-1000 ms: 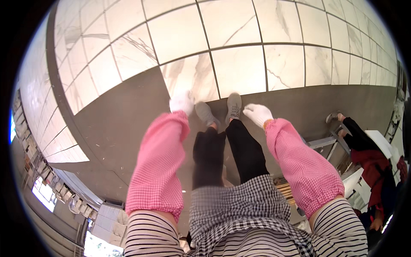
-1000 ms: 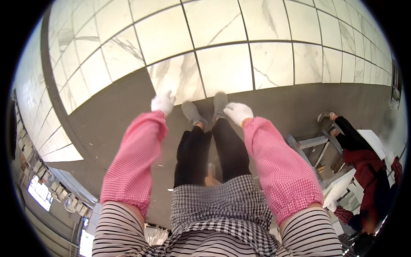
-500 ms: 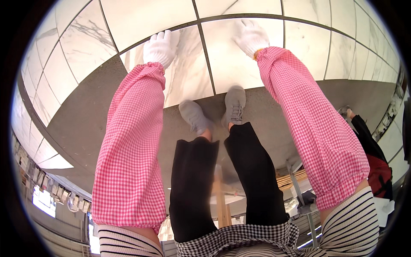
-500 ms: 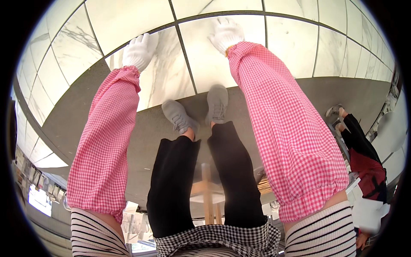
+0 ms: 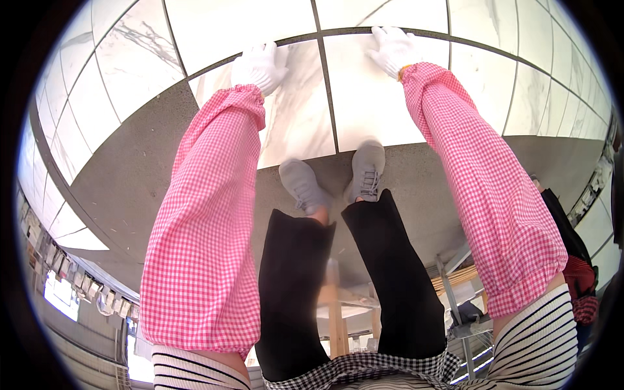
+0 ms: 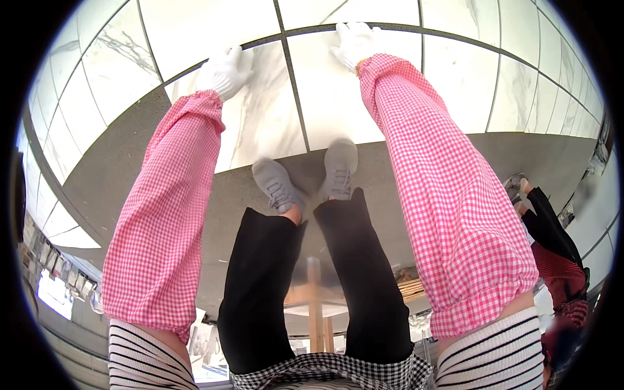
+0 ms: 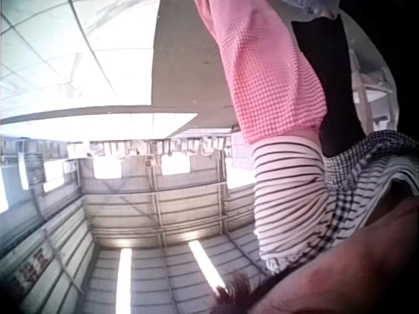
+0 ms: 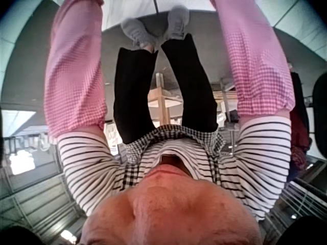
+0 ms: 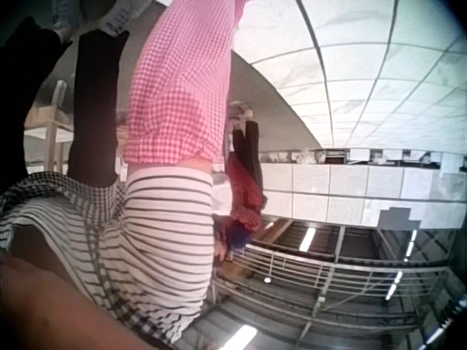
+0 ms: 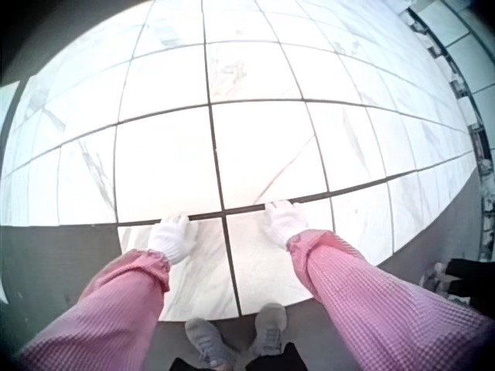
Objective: The person picks up white rectangular boxes and wraps them in clear plastic film. They smooth the film over the boxes and place the wrapped items on a wooden pallet. Another person is visible nearby handling similar boxes.
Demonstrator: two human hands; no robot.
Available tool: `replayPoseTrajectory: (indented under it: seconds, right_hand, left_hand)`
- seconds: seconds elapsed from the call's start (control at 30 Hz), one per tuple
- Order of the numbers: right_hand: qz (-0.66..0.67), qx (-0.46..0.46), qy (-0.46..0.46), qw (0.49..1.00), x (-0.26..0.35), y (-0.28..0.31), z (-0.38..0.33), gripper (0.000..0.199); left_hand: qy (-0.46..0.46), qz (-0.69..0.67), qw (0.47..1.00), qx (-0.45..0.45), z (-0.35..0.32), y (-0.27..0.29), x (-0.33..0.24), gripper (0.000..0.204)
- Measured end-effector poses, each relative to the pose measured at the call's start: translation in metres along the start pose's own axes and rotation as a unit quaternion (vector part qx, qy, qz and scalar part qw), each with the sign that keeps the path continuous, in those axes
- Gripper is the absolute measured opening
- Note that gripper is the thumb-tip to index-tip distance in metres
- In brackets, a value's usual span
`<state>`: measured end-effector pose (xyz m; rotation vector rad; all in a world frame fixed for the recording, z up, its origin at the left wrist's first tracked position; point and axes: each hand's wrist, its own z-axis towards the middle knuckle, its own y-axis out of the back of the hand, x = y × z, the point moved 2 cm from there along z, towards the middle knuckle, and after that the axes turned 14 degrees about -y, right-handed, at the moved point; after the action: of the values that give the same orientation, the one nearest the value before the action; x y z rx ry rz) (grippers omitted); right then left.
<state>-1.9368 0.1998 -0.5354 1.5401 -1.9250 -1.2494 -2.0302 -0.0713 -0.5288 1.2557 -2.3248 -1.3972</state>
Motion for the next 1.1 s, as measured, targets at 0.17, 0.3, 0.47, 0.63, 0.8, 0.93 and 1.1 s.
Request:
replayPoseTrajectory:
  seconds: [0.17,0.3,0.47,0.63,0.8,0.93,1.1]
  right_hand:
    - [-0.008,0.107,-0.027,0.994,0.011,0.017,0.009,0.047]
    - [0.020,0.105,-0.020,0.994,-0.005,0.035,0.012,0.045]
    - [0.006,0.167,0.035,0.985,-0.019,0.098,-0.026,0.051]
    - [-0.153,0.299,0.108,0.936,-0.031,0.155,-0.091,0.039]
    - [-0.101,0.295,0.151,0.938,-0.056,0.127,-0.169,0.030]
    - [-0.086,0.237,0.164,0.954,-0.077,0.042,-0.218,0.020]
    - [0.109,0.109,0.002,0.988,-0.102,0.100,-0.337,0.019]
  left_hand:
    - [0.025,-0.001,0.998,0.053,0.003,0.015,0.004,0.060]
    - [0.000,0.024,0.997,0.074,-0.002,0.046,-0.007,0.065]
    - [0.032,0.011,0.981,0.193,-0.029,0.072,-0.005,0.054]
    - [-0.002,-0.021,0.944,0.331,-0.116,0.106,-0.026,0.045]
    - [-0.073,0.026,0.946,0.315,-0.199,0.118,-0.094,0.020]
    - [-0.046,0.062,0.962,0.263,-0.260,0.072,-0.114,0.023]
    - [0.037,0.072,0.936,0.342,-0.351,0.097,-0.109,0.022]
